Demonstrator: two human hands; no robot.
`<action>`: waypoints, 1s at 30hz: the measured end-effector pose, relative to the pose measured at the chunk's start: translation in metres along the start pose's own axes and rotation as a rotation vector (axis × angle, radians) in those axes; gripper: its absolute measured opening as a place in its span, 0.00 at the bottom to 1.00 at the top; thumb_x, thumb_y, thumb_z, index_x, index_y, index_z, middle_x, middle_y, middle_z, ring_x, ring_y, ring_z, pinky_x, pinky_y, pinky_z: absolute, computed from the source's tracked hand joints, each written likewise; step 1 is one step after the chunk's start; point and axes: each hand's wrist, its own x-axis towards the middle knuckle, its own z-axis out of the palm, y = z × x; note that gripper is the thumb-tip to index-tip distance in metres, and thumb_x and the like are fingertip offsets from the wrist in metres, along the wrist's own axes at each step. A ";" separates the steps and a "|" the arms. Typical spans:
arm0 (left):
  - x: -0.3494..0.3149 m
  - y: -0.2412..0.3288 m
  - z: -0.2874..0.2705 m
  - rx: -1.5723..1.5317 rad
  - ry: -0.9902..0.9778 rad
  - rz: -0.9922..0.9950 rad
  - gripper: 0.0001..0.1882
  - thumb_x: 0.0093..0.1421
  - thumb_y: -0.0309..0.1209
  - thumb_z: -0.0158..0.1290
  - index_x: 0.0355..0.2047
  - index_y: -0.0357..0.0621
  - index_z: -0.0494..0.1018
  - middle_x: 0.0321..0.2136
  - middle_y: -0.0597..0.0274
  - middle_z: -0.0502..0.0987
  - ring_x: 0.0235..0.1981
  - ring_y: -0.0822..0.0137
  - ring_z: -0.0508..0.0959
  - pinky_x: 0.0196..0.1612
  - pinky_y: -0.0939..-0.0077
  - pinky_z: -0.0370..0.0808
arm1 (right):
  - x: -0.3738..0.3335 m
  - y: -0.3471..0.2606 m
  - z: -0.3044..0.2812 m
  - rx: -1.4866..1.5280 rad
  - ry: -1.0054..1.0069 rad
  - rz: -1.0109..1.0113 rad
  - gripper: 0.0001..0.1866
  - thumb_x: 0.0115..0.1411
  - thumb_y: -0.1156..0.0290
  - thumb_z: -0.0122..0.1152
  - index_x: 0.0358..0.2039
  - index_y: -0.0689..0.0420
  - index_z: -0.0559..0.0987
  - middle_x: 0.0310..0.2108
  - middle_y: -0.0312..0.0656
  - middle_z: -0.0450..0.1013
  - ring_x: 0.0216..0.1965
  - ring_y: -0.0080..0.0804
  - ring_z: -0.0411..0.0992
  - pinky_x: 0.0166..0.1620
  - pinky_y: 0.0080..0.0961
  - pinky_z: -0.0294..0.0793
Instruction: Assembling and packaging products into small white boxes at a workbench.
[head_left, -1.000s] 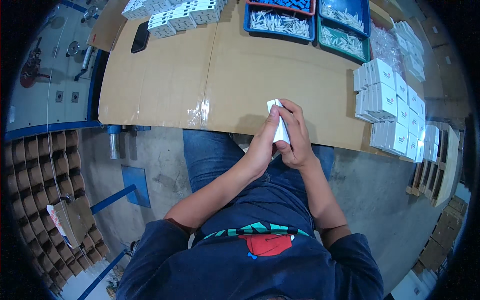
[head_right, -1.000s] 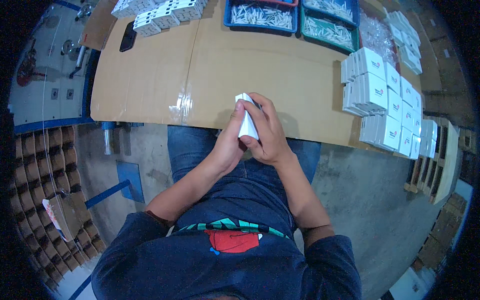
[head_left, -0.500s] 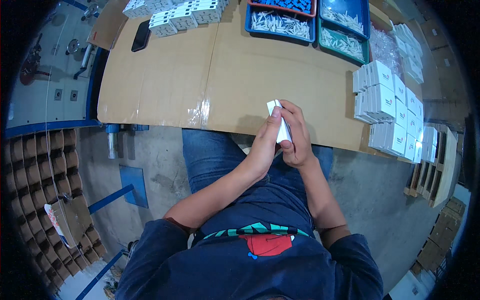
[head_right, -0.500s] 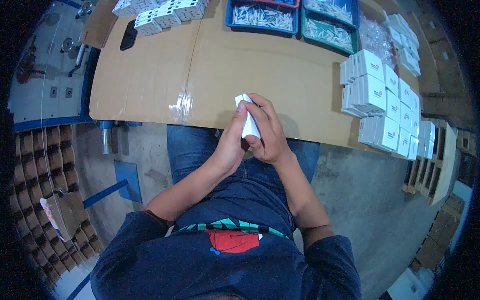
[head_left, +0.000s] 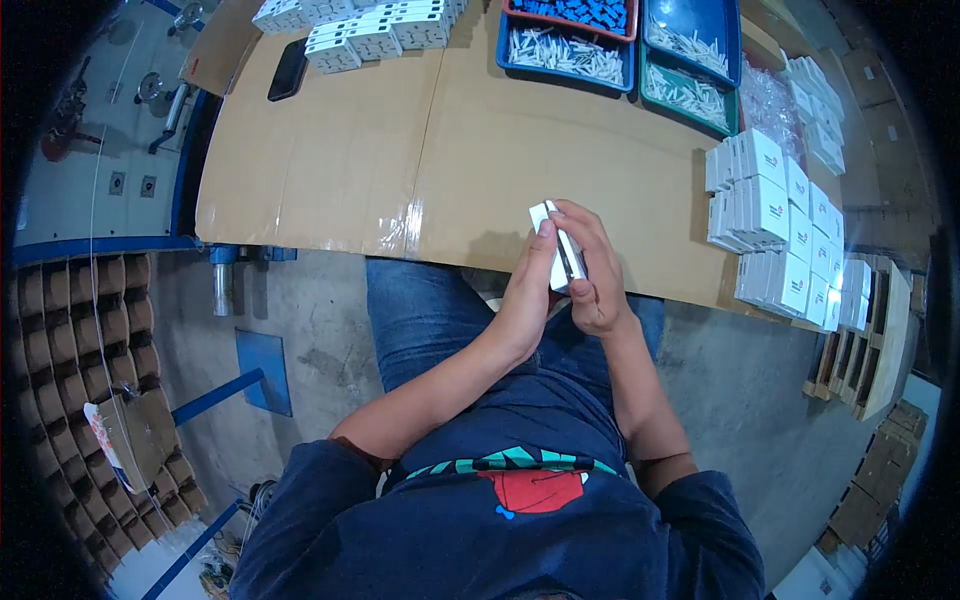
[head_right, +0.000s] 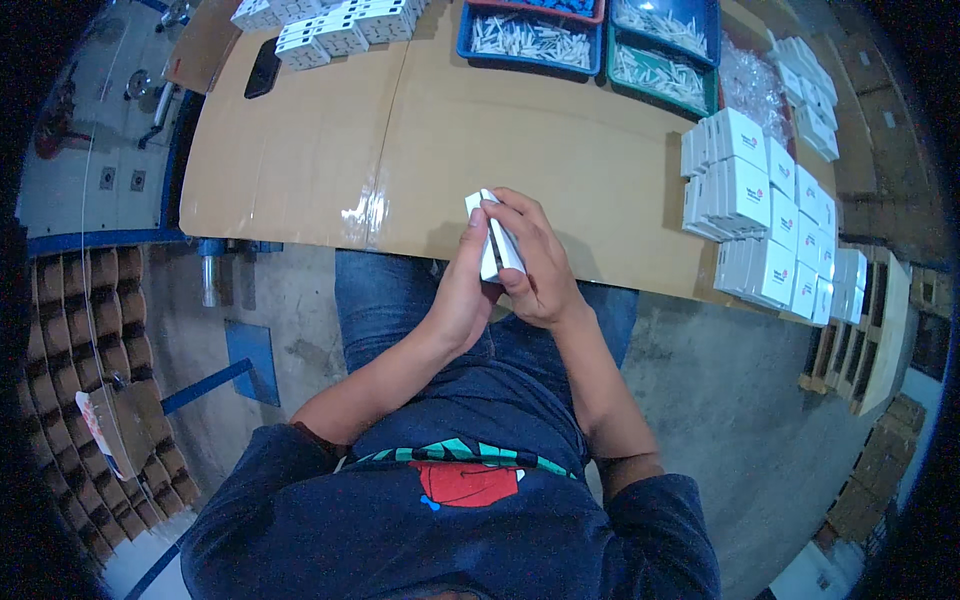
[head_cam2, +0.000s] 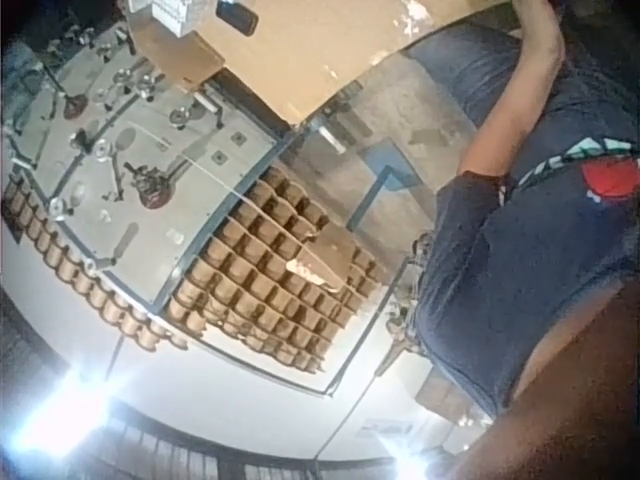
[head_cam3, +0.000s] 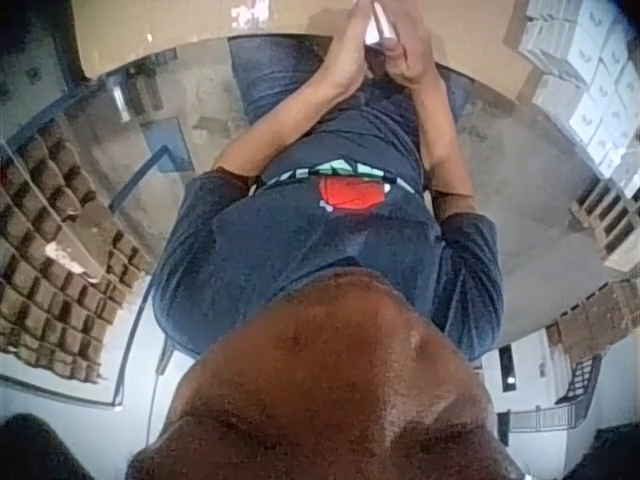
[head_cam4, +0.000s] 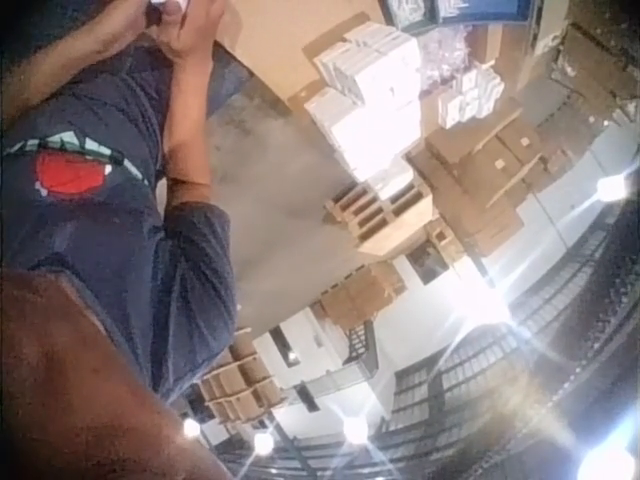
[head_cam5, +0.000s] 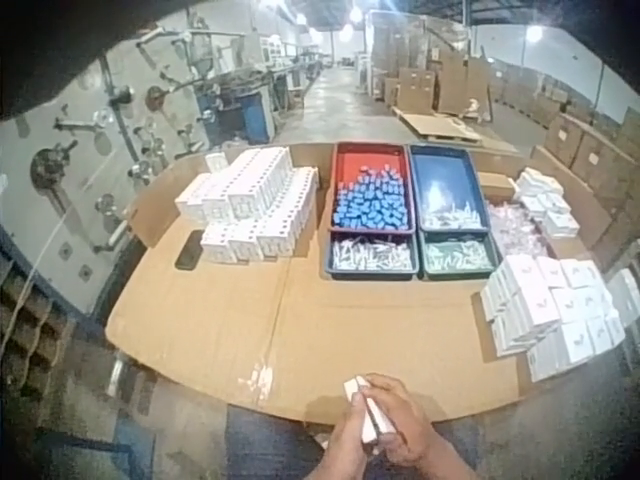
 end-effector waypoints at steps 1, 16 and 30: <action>0.003 -0.002 -0.003 0.001 0.000 0.004 0.31 0.72 0.60 0.36 0.59 0.49 0.65 0.46 0.64 0.74 0.48 0.71 0.76 0.53 0.70 0.73 | 0.001 0.000 0.000 0.024 0.002 0.021 0.41 0.70 0.38 0.42 0.64 0.65 0.66 0.62 0.62 0.64 0.62 0.59 0.66 0.63 0.43 0.66; 0.017 0.007 -0.031 0.240 -0.121 0.306 0.45 0.60 0.31 0.64 0.71 0.40 0.50 0.59 0.53 0.66 0.60 0.63 0.69 0.60 0.66 0.71 | 0.003 -0.017 -0.006 0.172 -0.051 0.335 0.45 0.53 0.62 0.75 0.69 0.56 0.64 0.68 0.51 0.61 0.69 0.47 0.61 0.68 0.39 0.60; 0.018 0.011 -0.032 0.239 -0.117 0.371 0.48 0.55 0.35 0.71 0.69 0.37 0.55 0.54 0.54 0.72 0.55 0.64 0.74 0.59 0.68 0.72 | 0.003 -0.011 -0.012 0.017 -0.104 0.168 0.34 0.67 0.59 0.59 0.69 0.59 0.64 0.68 0.55 0.60 0.68 0.51 0.62 0.67 0.37 0.61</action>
